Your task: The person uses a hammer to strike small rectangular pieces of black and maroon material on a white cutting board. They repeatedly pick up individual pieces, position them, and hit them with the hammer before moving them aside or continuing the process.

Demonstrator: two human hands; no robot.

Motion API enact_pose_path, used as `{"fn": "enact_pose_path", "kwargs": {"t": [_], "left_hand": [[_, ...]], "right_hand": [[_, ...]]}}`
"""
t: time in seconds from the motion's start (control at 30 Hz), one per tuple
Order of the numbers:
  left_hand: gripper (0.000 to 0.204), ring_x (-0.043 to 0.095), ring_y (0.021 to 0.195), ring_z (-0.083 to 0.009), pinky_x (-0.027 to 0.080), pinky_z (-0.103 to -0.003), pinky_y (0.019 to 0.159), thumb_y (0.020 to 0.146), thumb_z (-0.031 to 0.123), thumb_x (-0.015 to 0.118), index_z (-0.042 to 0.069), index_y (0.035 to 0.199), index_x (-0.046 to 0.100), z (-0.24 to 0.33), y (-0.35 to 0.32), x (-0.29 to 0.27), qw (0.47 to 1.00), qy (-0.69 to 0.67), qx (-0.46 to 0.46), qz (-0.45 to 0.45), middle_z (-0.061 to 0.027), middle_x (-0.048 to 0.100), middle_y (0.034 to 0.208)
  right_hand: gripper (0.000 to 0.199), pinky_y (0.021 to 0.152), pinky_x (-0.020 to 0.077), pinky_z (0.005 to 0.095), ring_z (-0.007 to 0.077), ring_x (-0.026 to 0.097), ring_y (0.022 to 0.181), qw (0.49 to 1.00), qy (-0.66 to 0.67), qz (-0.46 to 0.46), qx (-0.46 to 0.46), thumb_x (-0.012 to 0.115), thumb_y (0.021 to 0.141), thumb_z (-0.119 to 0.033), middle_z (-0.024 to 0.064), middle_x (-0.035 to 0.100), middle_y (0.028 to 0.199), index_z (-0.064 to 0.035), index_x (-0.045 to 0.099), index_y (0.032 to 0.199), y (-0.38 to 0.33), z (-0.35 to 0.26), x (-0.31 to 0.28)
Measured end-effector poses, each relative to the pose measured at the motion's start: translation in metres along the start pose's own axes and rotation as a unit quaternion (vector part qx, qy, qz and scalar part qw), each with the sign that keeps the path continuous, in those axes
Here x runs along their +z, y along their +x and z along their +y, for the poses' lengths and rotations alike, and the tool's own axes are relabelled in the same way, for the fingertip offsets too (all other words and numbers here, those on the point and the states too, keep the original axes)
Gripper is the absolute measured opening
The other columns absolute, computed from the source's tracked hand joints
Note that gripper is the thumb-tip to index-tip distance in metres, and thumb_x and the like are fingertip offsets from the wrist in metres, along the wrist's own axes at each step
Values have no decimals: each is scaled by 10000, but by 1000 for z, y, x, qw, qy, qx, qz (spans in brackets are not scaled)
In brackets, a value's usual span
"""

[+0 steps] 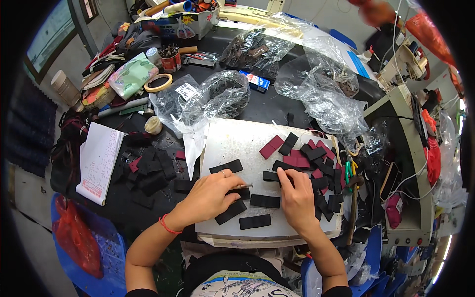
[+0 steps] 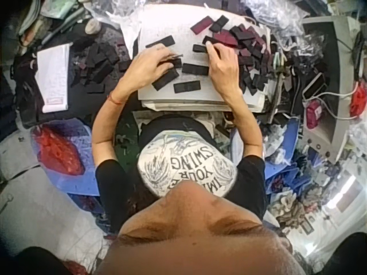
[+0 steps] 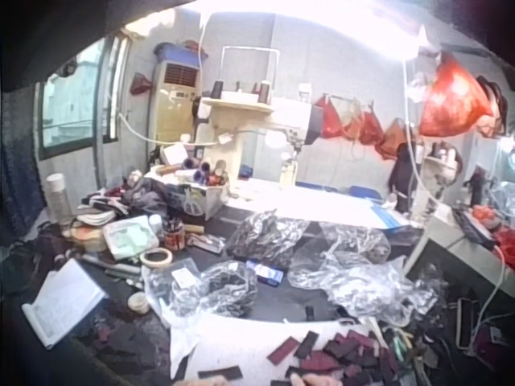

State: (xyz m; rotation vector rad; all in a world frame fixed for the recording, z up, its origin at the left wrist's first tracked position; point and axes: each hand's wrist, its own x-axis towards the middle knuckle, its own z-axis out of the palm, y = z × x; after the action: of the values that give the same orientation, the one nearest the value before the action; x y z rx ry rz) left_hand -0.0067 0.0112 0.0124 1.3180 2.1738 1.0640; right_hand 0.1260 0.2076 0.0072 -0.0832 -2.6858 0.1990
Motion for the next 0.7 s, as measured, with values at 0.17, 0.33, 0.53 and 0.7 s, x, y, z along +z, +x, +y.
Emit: {"fn": "enact_pose_path", "kwargs": {"t": [0.17, 0.33, 0.53, 0.7], "left_hand": [[253, 598, 690, -226, 472, -325, 621, 800, 84, 681, 56, 1050, 660, 0, 3, -8, 998, 0, 11, 61, -103, 616, 897], [259, 561, 647, -170, 454, -292, 600, 791, 98, 705, 27, 1036, 663, -8, 10, -16, 984, 8, -27, 173, -91, 613, 890], [263, 595, 697, -235, 458, -312, 616, 783, 92, 715, 26, 1032, 661, -26, 22, -14, 994, -24, 58, 86, -102, 615, 889], [206, 612, 774, -305, 479, -391, 685, 793, 154, 708, 35, 944, 634, 14, -16, -18, 989, 26, -31, 144, -109, 595, 839]], "right_hand": [[349, 783, 413, 364, 263, 534, 959, 998, 29, -41, -37, 634, 801, -71, 99, 559, 1049, -13, 610, 1144, -2, -6, -4], [294, 790, 404, 369, 256, 529, 948, 998, 62, -14, -23, 681, 803, -106, 82, 570, 1052, -59, 634, 1089, -1, -9, -6], [193, 749, 417, 352, 254, 558, 859, 978, 198, -55, -27, 702, 760, -21, 56, 619, 928, -54, 659, 945, -12, -15, -14], [232, 767, 431, 363, 254, 552, 880, 974, 223, -35, -30, 701, 750, -21, 51, 618, 974, -56, 654, 974, -6, -26, -16]]}}
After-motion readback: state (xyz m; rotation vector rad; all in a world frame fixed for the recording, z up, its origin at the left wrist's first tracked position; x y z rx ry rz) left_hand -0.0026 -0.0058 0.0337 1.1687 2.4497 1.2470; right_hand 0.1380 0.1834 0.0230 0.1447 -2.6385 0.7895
